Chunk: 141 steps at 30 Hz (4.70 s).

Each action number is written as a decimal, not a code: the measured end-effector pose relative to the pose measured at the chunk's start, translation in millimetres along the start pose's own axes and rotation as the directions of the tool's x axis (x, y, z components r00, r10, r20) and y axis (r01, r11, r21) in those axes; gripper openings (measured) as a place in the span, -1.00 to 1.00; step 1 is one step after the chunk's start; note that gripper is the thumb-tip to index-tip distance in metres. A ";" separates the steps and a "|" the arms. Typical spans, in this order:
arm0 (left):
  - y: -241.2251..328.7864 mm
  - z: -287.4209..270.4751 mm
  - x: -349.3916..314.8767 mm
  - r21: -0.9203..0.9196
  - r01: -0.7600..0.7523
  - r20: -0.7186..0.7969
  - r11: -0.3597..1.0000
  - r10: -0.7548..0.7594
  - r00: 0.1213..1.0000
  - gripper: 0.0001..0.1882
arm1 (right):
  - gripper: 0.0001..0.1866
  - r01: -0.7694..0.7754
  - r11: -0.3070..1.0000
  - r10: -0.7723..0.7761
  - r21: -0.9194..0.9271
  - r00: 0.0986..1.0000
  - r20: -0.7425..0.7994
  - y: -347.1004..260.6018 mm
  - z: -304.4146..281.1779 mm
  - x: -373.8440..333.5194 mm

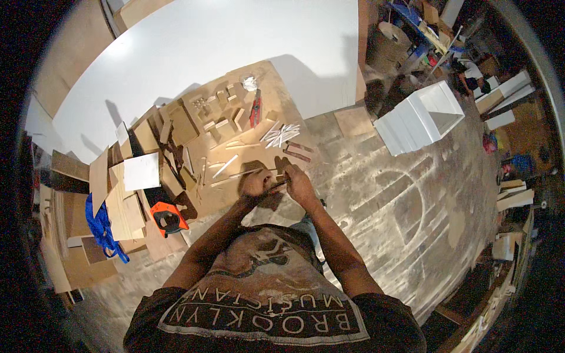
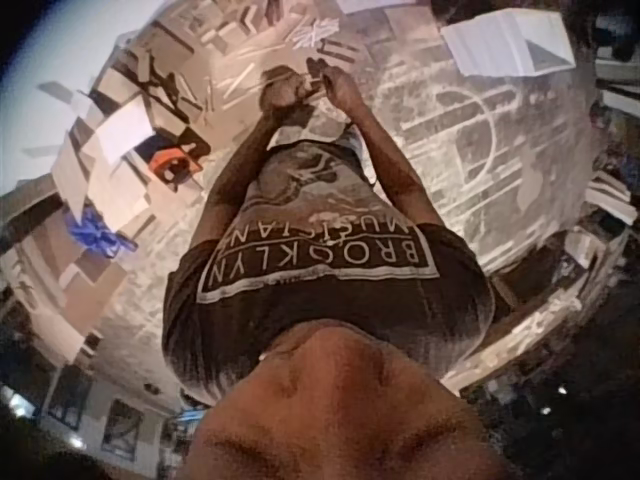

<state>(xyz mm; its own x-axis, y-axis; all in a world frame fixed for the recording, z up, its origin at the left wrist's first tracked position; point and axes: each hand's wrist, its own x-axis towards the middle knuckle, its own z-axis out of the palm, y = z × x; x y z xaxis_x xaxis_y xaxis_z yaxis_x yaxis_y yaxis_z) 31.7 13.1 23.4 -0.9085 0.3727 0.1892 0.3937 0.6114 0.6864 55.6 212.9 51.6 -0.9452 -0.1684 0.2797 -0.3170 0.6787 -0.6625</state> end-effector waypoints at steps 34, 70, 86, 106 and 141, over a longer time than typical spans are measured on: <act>-24.0 28.1 19.5 -0.117 0.283 0.086 0.952 -0.275 0.958 -0.48 | -0.49 -0.175 0.942 0.198 -0.286 0.979 0.054 40.1 -12.3 33.4; -10.2 46.0 15.9 0.073 0.091 0.016 0.993 -0.093 0.996 -0.83 | -0.47 -0.129 0.911 0.166 -0.392 0.984 0.060 41.8 -3.5 -4.2; -4.5 36.7 20.0 0.088 -0.175 -0.182 0.981 0.188 0.965 -0.96 | -0.53 0.089 0.934 -0.051 -0.346 0.992 0.117 47.4 -5.2 -9.5; -17.4 38.5 15.2 -0.029 -0.143 -0.189 0.989 0.136 0.973 -0.70 | -0.51 0.281 0.944 -0.198 -0.173 0.901 0.386 50.7 -23.4 23.1; -6.8 33.1 15.9 0.049 -0.047 -0.108 0.998 0.052 0.993 -0.93 | -0.51 -0.055 0.966 0.057 -0.252 0.998 -0.001 -7.8 10.4 -1.9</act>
<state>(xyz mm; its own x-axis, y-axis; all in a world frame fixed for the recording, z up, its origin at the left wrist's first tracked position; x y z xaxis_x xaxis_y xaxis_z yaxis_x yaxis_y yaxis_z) 19.2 38.0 -1.5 -0.8968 0.3261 0.2992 0.4420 0.6268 0.6417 59.0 200.5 49.0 -0.9616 -0.1286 0.2423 -0.2341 0.8451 -0.4807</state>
